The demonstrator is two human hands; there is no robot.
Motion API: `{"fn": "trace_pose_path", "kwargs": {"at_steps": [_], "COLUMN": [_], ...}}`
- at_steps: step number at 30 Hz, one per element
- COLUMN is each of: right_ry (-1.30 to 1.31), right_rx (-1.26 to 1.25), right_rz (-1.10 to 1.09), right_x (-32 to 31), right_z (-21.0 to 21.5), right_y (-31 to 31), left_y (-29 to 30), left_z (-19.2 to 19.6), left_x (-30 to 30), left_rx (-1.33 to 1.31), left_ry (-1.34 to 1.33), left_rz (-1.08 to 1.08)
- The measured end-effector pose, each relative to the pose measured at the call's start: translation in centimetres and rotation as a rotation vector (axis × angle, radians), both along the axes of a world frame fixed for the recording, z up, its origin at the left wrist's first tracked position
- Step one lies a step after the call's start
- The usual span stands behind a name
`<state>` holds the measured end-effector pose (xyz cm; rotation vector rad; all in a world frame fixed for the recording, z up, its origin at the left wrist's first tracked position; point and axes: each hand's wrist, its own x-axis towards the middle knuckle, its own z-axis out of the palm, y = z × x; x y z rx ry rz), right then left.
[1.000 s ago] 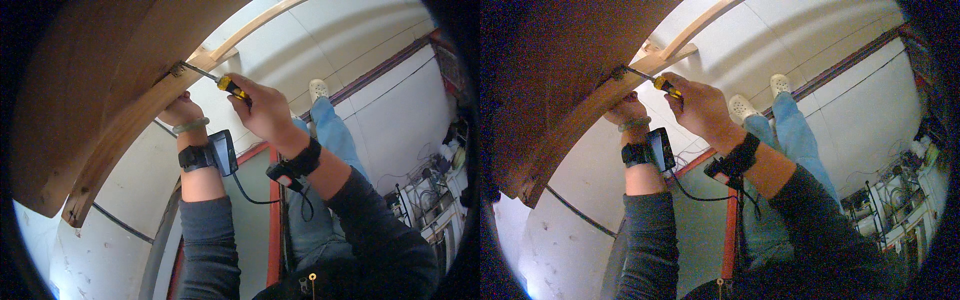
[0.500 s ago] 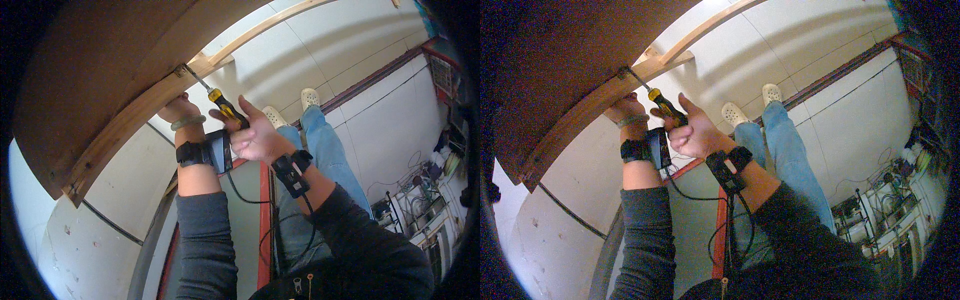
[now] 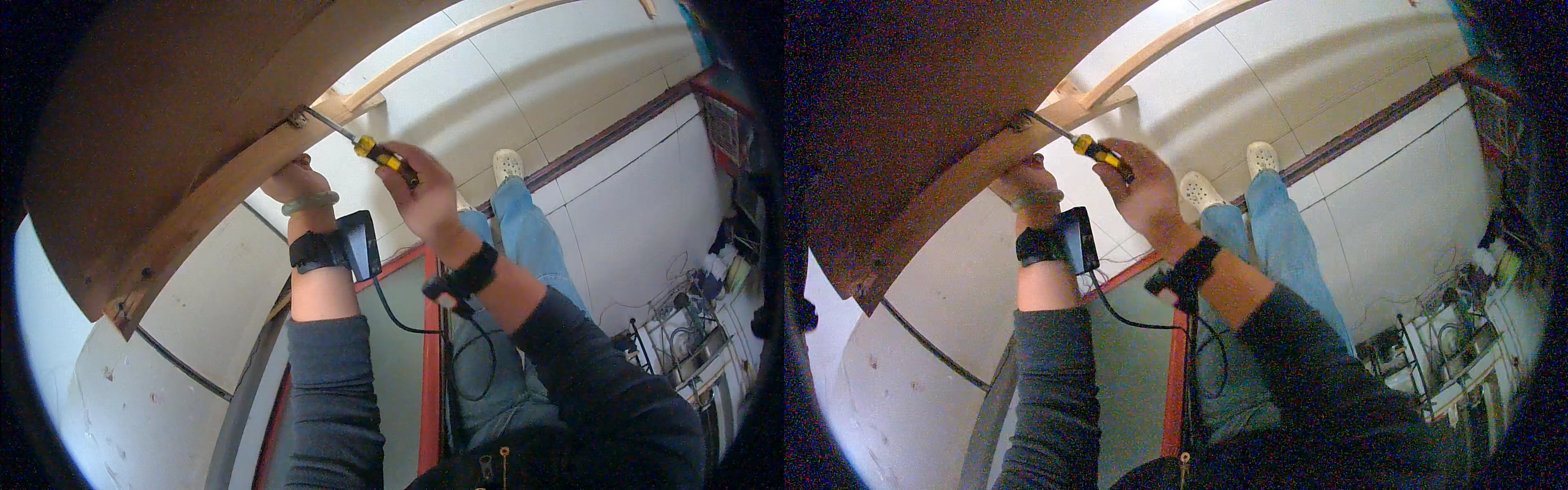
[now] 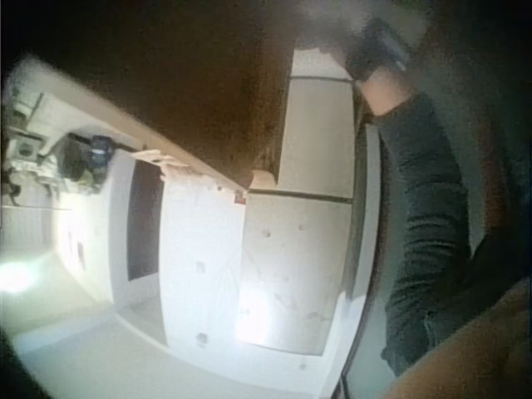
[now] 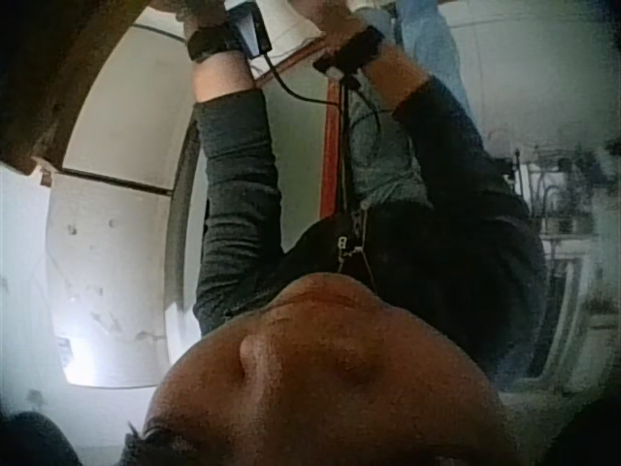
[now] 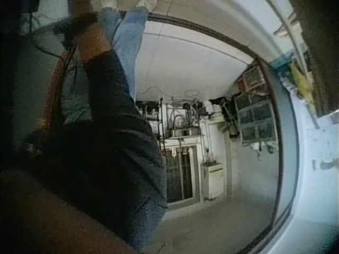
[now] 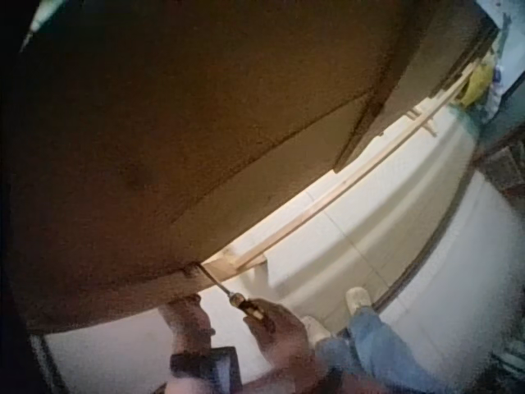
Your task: The person uses a screwdriver to fasten screws into a wooden frame structure. They move around the frame, repositioning it and working on different joints to secure the pieces together.
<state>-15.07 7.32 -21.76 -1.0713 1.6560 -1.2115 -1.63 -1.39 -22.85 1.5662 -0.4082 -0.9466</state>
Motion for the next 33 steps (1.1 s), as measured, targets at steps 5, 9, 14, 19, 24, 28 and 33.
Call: {"fn": "trace_pose_path", "kwargs": {"at_steps": [5,9,14,19,24,28,33], "right_ry": [-2.106,-2.126,-0.409,0.234,-1.565,-2.05,-1.609], "right_rx": [0.946,0.807,0.33,-0.104,0.877,0.925,0.742], "right_rz": [-0.068,0.191,-0.004,-0.048,0.059,0.27,0.105], "right_x": [-0.9,-1.0,-0.9,-0.4,0.6,0.0,-0.1], "right_z": [0.0,-1.1,-1.6,-0.1,0.5,-0.7,-1.0], "right_y": [1.2,1.3,0.4,0.4,1.7,1.5,1.3], "left_y": [-0.1,0.0,0.4,0.2,0.0,0.0,0.0], "left_z": [0.9,0.9,-0.4,-0.5,0.4,0.2,-0.1], "left_x": [-0.8,-0.5,0.6,0.5,-0.2,-0.3,0.1], "left_rx": [0.015,-0.015,0.019,0.016,0.03,-0.04,-0.033], "left_ry": [0.057,0.056,-0.015,0.062,0.064,0.087,-0.039], "left_rz": [0.09,0.023,-0.074,-0.015,0.041,0.091,-0.018]}}
